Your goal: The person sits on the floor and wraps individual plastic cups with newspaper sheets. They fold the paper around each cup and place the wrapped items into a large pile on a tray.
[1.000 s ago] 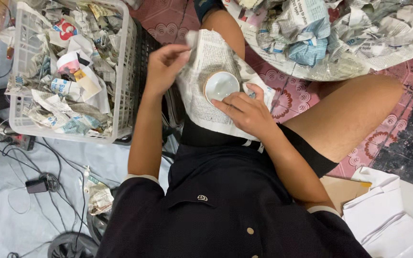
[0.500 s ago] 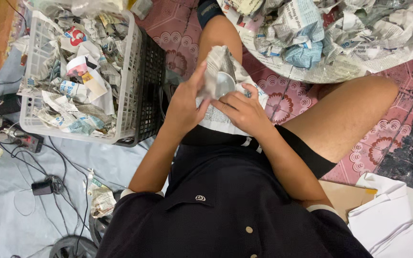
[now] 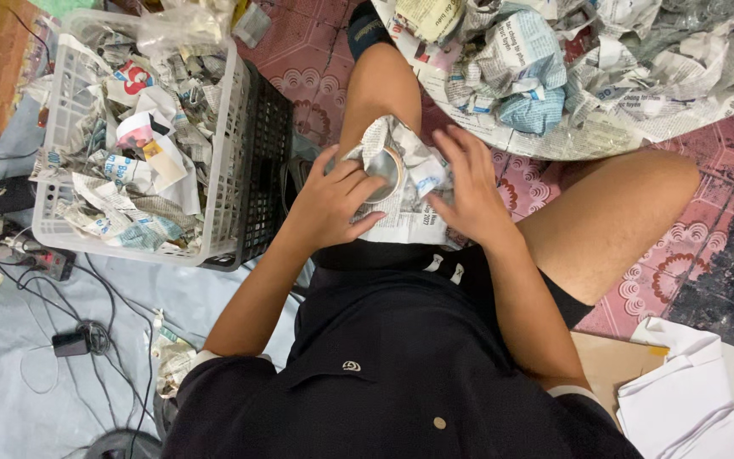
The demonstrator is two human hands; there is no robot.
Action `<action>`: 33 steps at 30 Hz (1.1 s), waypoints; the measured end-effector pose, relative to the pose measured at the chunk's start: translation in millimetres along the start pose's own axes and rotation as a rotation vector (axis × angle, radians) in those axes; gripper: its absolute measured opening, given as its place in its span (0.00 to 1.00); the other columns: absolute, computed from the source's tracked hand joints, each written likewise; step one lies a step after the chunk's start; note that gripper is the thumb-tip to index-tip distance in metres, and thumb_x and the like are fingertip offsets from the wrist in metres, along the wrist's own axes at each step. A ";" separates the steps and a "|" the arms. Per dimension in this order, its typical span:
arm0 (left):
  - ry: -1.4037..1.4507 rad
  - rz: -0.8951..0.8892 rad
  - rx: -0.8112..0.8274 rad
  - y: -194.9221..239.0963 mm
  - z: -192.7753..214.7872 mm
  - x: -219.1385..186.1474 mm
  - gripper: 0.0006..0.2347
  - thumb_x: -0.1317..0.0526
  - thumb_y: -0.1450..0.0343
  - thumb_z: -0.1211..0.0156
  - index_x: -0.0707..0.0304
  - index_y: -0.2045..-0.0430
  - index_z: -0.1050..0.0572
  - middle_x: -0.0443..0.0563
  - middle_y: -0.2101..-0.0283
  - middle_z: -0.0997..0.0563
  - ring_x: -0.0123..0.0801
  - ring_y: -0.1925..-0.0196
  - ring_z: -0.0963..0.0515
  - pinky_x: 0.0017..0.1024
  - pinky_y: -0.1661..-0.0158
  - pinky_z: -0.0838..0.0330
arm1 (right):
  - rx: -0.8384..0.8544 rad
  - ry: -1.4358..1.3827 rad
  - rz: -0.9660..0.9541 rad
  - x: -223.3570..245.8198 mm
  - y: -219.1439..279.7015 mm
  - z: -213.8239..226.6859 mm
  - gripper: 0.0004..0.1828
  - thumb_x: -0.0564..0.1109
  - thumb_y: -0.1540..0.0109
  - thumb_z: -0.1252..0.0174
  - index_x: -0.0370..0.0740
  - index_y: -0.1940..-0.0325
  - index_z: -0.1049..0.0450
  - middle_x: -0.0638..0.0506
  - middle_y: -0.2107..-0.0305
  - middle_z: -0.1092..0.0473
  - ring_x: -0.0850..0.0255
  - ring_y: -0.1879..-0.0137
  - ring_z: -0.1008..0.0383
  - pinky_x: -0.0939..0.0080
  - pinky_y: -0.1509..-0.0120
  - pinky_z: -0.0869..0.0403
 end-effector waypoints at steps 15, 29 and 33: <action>-0.007 -0.123 0.029 5.1 -19.0 9.7 0.15 0.60 0.37 0.27 0.62 0.61 0.21 0.46 0.63 0.22 0.41 0.50 0.24 0.49 0.31 0.38 | 0.059 -0.338 -0.275 -1.1 8.0 -14.1 0.08 0.40 0.33 0.38 0.36 0.51 0.21 0.46 0.58 0.27 0.54 0.52 0.29 0.57 0.46 0.31; 0.419 0.070 -0.100 -42.6 14.3 37.6 0.18 0.70 0.34 0.38 0.65 0.49 0.22 0.54 0.51 0.18 0.48 0.45 0.20 0.45 0.34 0.38 | 0.290 0.058 0.074 61.9 -25.6 -25.0 0.30 0.55 0.41 0.29 0.33 0.43 0.25 0.41 0.41 0.40 0.39 0.37 0.42 0.43 0.31 0.36; 0.390 0.134 0.119 -50.5 -1.9 40.2 0.15 0.71 0.32 0.38 0.63 0.51 0.21 0.54 0.52 0.16 0.44 0.48 0.19 0.43 0.43 0.33 | 0.248 -0.035 0.051 48.7 -12.4 -17.1 0.31 0.50 0.43 0.29 0.37 0.40 0.27 0.42 0.39 0.41 0.42 0.35 0.40 0.47 0.31 0.34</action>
Point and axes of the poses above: each hand's wrist, its own y-axis away from the middle knuckle, its own z-axis out of the back of the hand, x = y × z, the point moved 4 cm from there along -y, towards the middle knuckle
